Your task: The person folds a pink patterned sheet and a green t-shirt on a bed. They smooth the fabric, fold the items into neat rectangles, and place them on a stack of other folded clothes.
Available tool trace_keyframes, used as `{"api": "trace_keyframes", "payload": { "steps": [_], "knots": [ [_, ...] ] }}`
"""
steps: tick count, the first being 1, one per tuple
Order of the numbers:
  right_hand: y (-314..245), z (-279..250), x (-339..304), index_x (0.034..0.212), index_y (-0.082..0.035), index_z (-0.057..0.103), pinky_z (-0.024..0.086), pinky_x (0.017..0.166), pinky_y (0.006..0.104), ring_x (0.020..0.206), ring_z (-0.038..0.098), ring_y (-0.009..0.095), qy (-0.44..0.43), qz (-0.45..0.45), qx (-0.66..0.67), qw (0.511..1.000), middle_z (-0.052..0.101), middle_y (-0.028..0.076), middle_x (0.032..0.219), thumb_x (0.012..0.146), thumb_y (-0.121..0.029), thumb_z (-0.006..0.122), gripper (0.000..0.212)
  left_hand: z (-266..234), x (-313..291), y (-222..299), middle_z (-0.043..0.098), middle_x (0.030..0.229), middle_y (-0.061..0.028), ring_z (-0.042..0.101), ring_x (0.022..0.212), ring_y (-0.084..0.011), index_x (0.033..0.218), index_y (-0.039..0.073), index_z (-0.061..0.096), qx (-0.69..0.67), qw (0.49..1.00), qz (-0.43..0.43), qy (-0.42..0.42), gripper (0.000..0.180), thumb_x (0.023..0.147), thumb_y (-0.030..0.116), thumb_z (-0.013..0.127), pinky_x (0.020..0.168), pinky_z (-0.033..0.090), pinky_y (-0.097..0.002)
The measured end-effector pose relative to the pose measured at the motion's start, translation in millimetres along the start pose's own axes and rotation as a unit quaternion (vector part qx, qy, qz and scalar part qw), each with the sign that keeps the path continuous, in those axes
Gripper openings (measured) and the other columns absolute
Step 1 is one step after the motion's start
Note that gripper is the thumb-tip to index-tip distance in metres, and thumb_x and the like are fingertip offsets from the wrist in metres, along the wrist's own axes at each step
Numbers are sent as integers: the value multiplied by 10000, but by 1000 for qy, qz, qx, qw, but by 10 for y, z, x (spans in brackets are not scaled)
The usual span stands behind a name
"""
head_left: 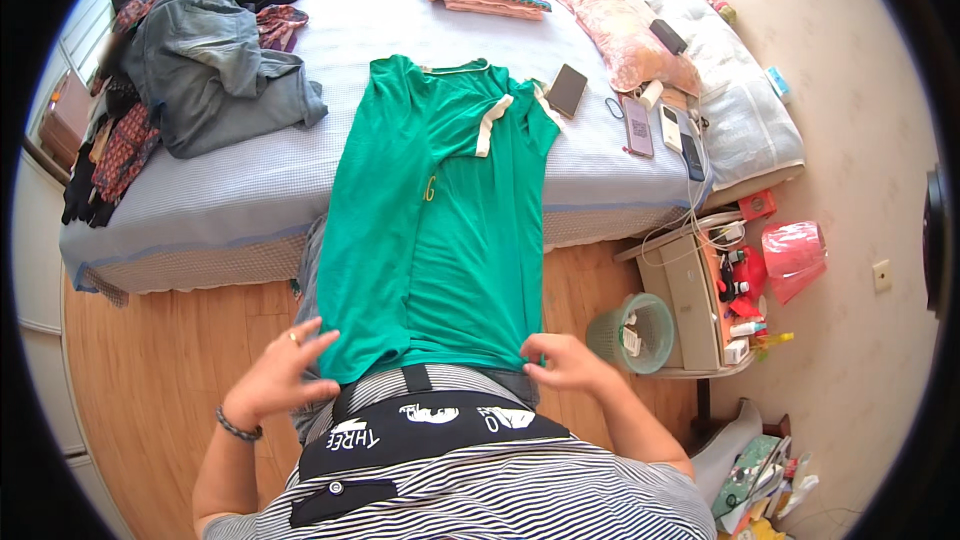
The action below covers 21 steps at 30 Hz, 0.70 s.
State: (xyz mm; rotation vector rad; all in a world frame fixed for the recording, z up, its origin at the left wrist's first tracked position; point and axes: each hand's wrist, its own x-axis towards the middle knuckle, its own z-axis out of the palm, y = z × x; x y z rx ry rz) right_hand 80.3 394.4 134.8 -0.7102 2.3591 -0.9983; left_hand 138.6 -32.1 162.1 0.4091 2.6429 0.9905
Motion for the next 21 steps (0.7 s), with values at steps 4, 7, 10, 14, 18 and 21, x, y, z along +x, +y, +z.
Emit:
{"api": "trace_keyframes", "payload": {
  "steps": [4, 7, 10, 14, 18, 21],
  "knots": [
    [194, -470, 785, 845, -38, 600, 453, 579, 311, 649, 578, 192, 81, -112, -6, 990, 582, 93, 718, 807, -186, 667, 167, -326, 891, -526, 609, 1109, -187, 599, 1029, -239, 1142, -10, 587, -139, 988, 10, 65, 377, 818, 164, 671, 873, 479, -327],
    [192, -803, 1825, 949, -22, 587, 479, 685, 332, 787, 606, 241, 254, -103, -6, 962, 601, 128, 880, 804, -160, 656, 212, -580, 1896, -904, 638, 1080, -157, 630, 971, -237, 1124, -25, 596, -169, 975, -42, 136, 339, 865, 192, 617, 825, 499, -314],
    [423, -1086, 2854, 1054, -29, 592, 469, 845, 374, 1004, 583, 287, 333, -114, -70, 933, 599, 149, 1052, 795, -199, 667, 318, -716, 2889, -1379, 628, 1121, -170, 629, 990, -261, 1169, -27, 570, -137, 959, 1, 247, 391, 865, 215, 608, 834, 500, -334],
    [584, -1420, 3603, 1114, -35, 576, 418, 932, 416, 1128, 504, 311, 351, 4, -199, 915, 568, 146, 1142, 784, -310, 681, 442, -984, 3868, -1503, 592, 1174, -204, 597, 1046, -315, 1221, -25, 529, -85, 949, -30, 303, 472, 840, 236, 628, 884, 479, -367],
    [704, -1435, 3829, 999, -65, 616, 433, 882, 438, 1055, 531, 302, 260, 98, -312, 908, 579, 136, 1059, 755, -343, 703, 381, -1074, 4504, -1795, 596, 1148, -220, 573, 1062, -354, 1241, -27, 506, -37, 934, -101, 340, 581, 800, 314, 669, 920, 449, -397],
    [814, -1510, 3806, 891, -48, 600, 464, 778, 413, 902, 581, 315, 325, 57, -190, 925, 598, 152, 913, 764, -247, 690, 253, -1036, 4774, -1645, 647, 1000, -206, 614, 953, -341, 1107, -19, 592, 3, 919, -152, 364, 530, 732, 336, 715, 837, 476, -399]
  ]
}}
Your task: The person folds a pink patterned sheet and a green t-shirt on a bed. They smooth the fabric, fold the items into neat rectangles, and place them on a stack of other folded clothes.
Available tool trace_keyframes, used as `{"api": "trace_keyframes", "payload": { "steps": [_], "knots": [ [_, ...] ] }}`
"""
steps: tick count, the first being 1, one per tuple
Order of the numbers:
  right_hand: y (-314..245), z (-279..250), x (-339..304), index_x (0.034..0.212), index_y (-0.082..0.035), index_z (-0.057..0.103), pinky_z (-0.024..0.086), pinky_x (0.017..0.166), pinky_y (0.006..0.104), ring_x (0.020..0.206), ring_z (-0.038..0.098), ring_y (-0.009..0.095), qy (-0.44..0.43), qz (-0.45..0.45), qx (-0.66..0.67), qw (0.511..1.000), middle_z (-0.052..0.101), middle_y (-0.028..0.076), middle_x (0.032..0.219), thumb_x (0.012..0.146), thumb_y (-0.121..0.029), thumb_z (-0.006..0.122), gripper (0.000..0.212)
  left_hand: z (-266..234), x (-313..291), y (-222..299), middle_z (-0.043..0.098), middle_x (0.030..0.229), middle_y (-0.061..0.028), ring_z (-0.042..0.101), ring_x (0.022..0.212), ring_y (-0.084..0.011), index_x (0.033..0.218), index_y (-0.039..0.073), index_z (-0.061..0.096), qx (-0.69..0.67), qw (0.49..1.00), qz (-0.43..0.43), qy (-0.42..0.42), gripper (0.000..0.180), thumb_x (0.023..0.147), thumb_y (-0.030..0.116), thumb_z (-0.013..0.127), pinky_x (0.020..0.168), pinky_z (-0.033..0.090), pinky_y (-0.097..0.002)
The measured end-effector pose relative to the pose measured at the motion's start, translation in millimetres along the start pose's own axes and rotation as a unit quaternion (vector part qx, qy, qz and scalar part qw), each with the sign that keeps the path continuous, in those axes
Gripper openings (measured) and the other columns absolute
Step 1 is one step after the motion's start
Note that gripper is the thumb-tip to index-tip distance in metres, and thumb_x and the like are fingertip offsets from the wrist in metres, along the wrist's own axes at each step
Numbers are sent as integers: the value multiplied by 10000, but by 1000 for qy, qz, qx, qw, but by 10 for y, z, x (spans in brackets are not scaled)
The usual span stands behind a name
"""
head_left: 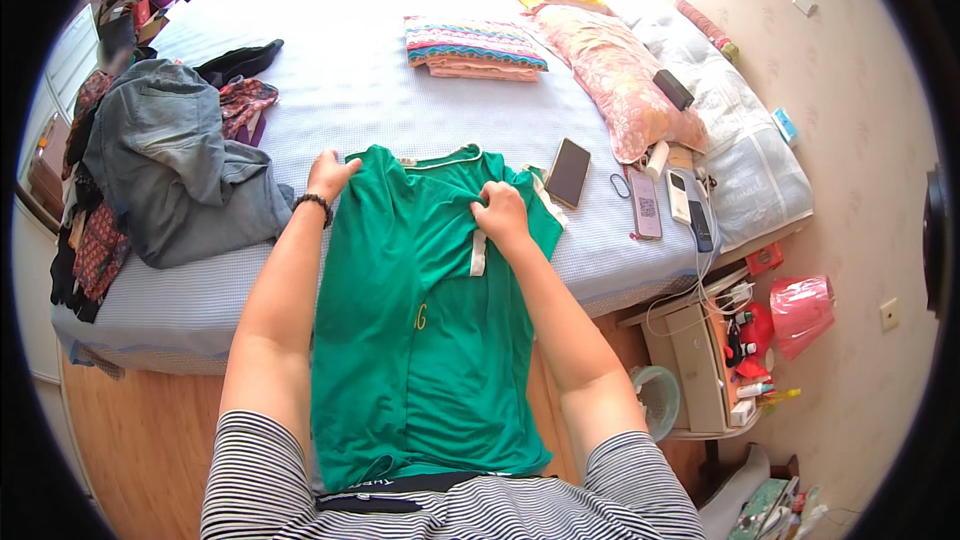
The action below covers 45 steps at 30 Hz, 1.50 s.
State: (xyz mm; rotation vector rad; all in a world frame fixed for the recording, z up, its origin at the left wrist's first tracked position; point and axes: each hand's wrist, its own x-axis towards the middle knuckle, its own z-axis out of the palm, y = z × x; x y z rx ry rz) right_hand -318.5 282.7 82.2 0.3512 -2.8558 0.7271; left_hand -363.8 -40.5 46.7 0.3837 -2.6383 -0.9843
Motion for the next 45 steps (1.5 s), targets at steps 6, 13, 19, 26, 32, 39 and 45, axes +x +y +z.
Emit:
{"api": "trace_keyframes", "payload": {
  "steps": [6, 13, 19, 26, 32, 39, 45],
  "knots": [
    [-126, -243, 82, 798, 1, 548, 454, 594, 392, 654, 600, 309, 58, 11, 198, 978, 600, 153, 685, 773, -233, 692, 276, -44, 266, 100, 653, 811, -184, 631, 778, -339, 895, 9, 618, -126, 984, -3, 126, 267, 780, 246, 660, 695, 481, -414],
    [-46, 69, 84, 879, 0, 639, 509, 688, 327, 723, 636, 225, -34, 114, 119, 986, 650, 123, 775, 659, -366, 766, 445, -224, 193, -86, 653, 891, -192, 617, 852, -374, 969, 24, 553, 28, 996, 11, 82, 284, 825, 251, 647, 723, 472, -468],
    [242, 166, 147, 775, -10, 610, 494, 603, 316, 624, 605, 189, 64, 132, 267, 952, 626, 94, 675, 669, -157, 678, 194, -312, -287, 407, 549, 994, -150, 505, 949, -331, 989, 33, 551, -15, 943, 297, 151, 209, 813, 110, 633, 839, 419, -417],
    [-1426, -76, -481, 801, -52, 526, 424, 497, 395, 574, 535, 234, 155, -281, 31, 946, 500, 118, 708, 764, -62, 562, 52, -154, -321, 3, 645, 882, -92, 609, 786, -189, 963, 19, 642, -346, 926, -11, -152, 506, 898, 502, 504, 698, 498, -326],
    [-1828, 517, -1384, 937, -8, 551, 410, 603, 297, 695, 530, 186, 45, -446, -66, 892, 500, 61, 749, 727, -107, 542, 232, -241, -180, -55, 595, 669, 13, 487, 502, -81, 820, 35, 625, -490, 838, -130, -200, 418, 900, 439, 551, 498, 429, -244],
    [-1947, 584, -1548, 1009, 31, 549, 458, 747, 361, 832, 558, 265, -53, -433, 72, 897, 543, 121, 867, 751, -61, 537, 274, -118, 60, -304, 627, 707, -12, 576, 561, -98, 863, 15, 635, -503, 840, -113, -167, 184, 895, 193, 600, 512, 483, -259],
    [-1700, 322, -1444, 1080, -35, 557, 428, 894, 421, 1046, 535, 337, 42, -292, 189, 937, 564, 144, 1107, 706, -69, 690, 398, -214, 192, -561, 643, 865, -82, 616, 782, -180, 1039, -21, 607, -434, 882, -96, -156, 309, 916, 260, 567, 707, 500, -319]
  ]
}}
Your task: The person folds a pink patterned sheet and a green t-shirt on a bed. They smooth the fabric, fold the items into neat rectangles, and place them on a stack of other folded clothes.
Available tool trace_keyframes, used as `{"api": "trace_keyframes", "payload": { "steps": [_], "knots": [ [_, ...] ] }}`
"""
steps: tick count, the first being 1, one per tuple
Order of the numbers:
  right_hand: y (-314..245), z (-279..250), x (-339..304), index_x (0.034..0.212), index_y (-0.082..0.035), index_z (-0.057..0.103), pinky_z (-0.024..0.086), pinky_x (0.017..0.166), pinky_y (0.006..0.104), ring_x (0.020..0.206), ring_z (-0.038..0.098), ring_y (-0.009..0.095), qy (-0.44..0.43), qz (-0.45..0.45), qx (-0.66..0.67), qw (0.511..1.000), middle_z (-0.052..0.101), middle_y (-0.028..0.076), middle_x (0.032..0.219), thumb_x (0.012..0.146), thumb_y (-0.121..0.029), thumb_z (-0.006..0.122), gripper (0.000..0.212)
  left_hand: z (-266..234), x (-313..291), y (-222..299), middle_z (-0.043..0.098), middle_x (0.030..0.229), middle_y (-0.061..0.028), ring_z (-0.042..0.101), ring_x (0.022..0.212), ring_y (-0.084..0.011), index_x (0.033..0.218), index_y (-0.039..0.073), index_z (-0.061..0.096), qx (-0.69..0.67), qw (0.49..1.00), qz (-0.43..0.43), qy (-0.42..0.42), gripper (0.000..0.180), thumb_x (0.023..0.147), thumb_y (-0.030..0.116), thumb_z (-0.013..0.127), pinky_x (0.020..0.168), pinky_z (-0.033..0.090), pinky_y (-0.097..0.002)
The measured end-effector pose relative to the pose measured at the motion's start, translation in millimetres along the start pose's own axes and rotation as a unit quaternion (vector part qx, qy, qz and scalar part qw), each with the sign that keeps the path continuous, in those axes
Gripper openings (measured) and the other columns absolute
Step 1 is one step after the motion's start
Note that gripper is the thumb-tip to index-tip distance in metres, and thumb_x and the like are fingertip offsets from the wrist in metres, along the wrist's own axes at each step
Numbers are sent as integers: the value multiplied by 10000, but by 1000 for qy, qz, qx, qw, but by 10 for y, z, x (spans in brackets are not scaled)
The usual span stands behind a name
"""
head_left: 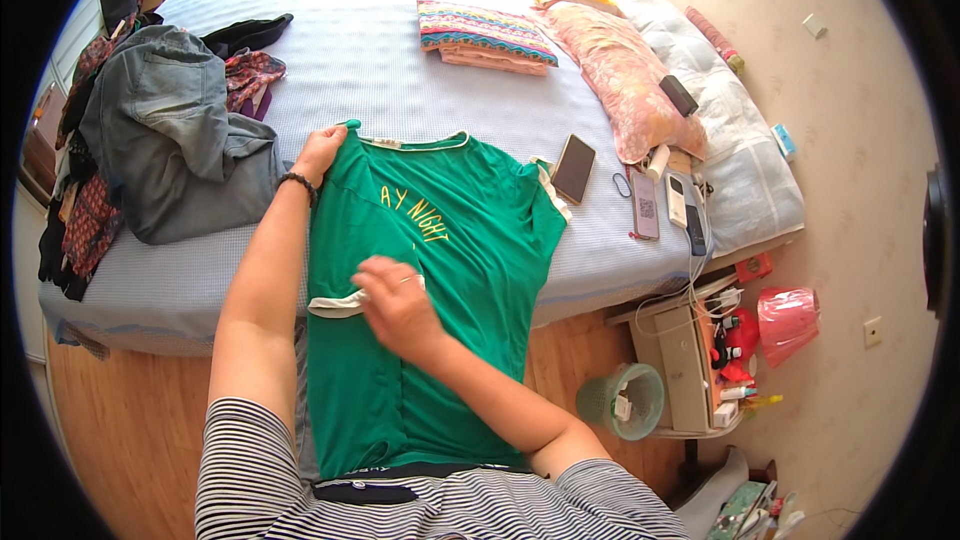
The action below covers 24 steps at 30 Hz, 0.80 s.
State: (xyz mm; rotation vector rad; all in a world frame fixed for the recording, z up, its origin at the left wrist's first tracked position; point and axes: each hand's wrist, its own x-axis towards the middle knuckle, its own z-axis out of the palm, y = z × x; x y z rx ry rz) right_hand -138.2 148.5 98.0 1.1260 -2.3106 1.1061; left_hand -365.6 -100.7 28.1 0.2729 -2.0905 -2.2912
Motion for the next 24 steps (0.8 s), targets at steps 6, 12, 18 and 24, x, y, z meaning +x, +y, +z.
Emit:
{"api": "trace_keyframes", "payload": {
  "steps": [6, 12, 18, 24],
  "knots": [
    [351, -589, -466, 1100, -31, 565, 420, 913, 394, 1141, 489, 345, -8, 70, -57, 996, 545, 162, 1150, 759, -138, 689, 378, 797, -1137, 337, 410, 1344, -220, 346, 1267, -386, 1296, -28, 408, 549, 773, 270, 168, 623, 861, 379, 592, 1043, 291, -458],
    [1564, -1396, -796, 1005, 21, 561, 451, 763, 395, 869, 550, 295, 258, 414, -166, 857, 539, 168, 950, 785, -352, 697, 454, 1031, -1745, 17, 228, 1488, -190, 158, 1379, -387, 1404, 33, 325, 667, 715, 203, 54, 720, 896, 530, 443, 1107, 109, -537],
    [2115, -1601, -606, 799, -17, 609, 478, 658, 391, 696, 597, 321, 251, 449, -82, 854, 607, 156, 714, 757, -236, 679, 234, 1528, -1800, 318, 510, 1266, -196, 477, 1176, -340, 1244, -29, 479, 209, 954, 203, -74, 581, 931, 460, 460, 996, 398, -402],
    [291, -965, -127, 961, -34, 579, 416, 841, 443, 952, 561, 308, 33, -61, -164, 984, 593, 147, 1019, 752, -149, 686, 260, 1509, -1519, -33, 512, 1237, -211, 522, 1135, -329, 1224, -54, 446, -459, 841, -179, -226, 724, 901, 593, 409, 957, 448, -416]
  ]
}}
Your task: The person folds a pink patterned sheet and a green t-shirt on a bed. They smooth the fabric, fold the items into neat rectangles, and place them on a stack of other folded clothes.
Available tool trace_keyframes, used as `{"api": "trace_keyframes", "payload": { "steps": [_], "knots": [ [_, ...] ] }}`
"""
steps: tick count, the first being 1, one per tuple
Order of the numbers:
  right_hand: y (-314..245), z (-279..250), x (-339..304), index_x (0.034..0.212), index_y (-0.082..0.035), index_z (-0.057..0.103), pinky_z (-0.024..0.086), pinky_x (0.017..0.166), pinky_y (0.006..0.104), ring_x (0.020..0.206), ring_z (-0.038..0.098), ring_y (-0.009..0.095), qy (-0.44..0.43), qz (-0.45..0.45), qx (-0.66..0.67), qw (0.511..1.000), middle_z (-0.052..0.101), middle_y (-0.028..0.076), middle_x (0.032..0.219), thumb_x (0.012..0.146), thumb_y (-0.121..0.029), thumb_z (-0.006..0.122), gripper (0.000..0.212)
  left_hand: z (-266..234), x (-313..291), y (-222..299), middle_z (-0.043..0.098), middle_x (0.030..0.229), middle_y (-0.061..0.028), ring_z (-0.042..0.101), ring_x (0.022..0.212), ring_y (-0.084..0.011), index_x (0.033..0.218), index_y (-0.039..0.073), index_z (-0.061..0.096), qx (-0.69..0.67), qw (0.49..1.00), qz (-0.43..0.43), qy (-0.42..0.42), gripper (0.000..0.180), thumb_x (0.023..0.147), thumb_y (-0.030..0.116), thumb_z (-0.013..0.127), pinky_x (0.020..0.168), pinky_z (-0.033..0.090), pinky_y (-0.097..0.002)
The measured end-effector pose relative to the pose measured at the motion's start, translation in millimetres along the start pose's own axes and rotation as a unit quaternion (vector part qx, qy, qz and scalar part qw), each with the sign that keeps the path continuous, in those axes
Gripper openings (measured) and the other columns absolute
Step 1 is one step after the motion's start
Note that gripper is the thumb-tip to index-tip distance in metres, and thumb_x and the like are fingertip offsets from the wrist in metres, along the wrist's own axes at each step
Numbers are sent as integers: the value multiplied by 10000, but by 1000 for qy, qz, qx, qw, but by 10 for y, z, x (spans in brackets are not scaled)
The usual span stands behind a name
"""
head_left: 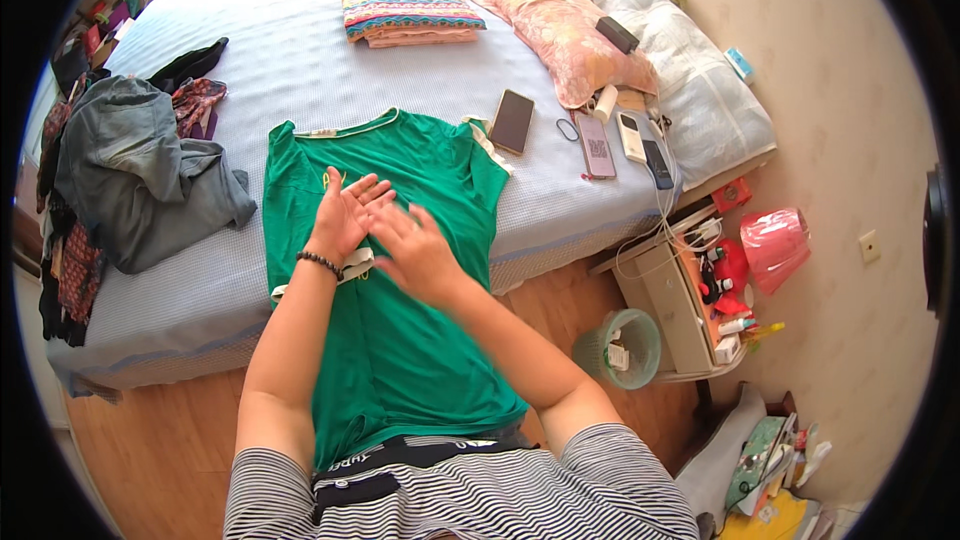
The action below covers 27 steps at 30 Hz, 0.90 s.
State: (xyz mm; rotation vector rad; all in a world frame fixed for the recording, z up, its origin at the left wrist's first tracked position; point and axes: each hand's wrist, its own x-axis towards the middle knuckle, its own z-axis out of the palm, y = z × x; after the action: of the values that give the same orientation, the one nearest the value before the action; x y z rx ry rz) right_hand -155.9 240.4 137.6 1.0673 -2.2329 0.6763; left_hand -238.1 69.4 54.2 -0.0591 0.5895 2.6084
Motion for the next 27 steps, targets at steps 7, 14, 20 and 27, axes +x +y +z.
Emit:
{"api": "trace_keyframes", "payload": {
  "steps": [7, 14, 20, 27],
  "knots": [
    [1334, -346, -1025, 976, 56, 575, 495, 607, 338, 642, 612, 206, 157, 475, 50, 864, 631, 122, 773, 811, -251, 680, 364, 108, 70, -119, 492, 1276, -186, 490, 1185, -300, 1256, -21, 425, 70, 994, 36, 76, 626, 945, 521, 384, 977, 438, -389],
    [1932, 24, -391, 886, 11, 626, 511, 648, 392, 678, 641, 308, 117, 514, -22, 849, 657, 165, 826, 745, -140, 636, 207, 354, 52, -225, 492, 1293, -176, 486, 1189, -319, 1253, -14, 444, 77, 993, 22, 86, 592, 962, 495, 362, 990, 425, -411],
    [-56, -103, -39, 1174, -28, 526, 423, 904, 409, 1033, 550, 327, -38, 85, 145, 985, 579, 153, 1113, 743, -100, 658, 457, 115, -174, -27, 522, 1249, -194, 502, 1156, -325, 1271, -45, 440, -12, 993, 78, 92, 846, 875, 689, 301, 996, 407, -432],
    [-130, -469, -2225, 1291, -23, 440, 370, 991, 388, 1202, 456, 273, -29, 458, 273, 845, 494, 149, 1272, 801, -309, 705, 626, 30, -340, -35, 562, 1195, -78, 501, 1138, -283, 1130, 145, 553, -34, 993, 114, 23, 627, 818, 683, 465, 1023, 371, -456]
  ]
}}
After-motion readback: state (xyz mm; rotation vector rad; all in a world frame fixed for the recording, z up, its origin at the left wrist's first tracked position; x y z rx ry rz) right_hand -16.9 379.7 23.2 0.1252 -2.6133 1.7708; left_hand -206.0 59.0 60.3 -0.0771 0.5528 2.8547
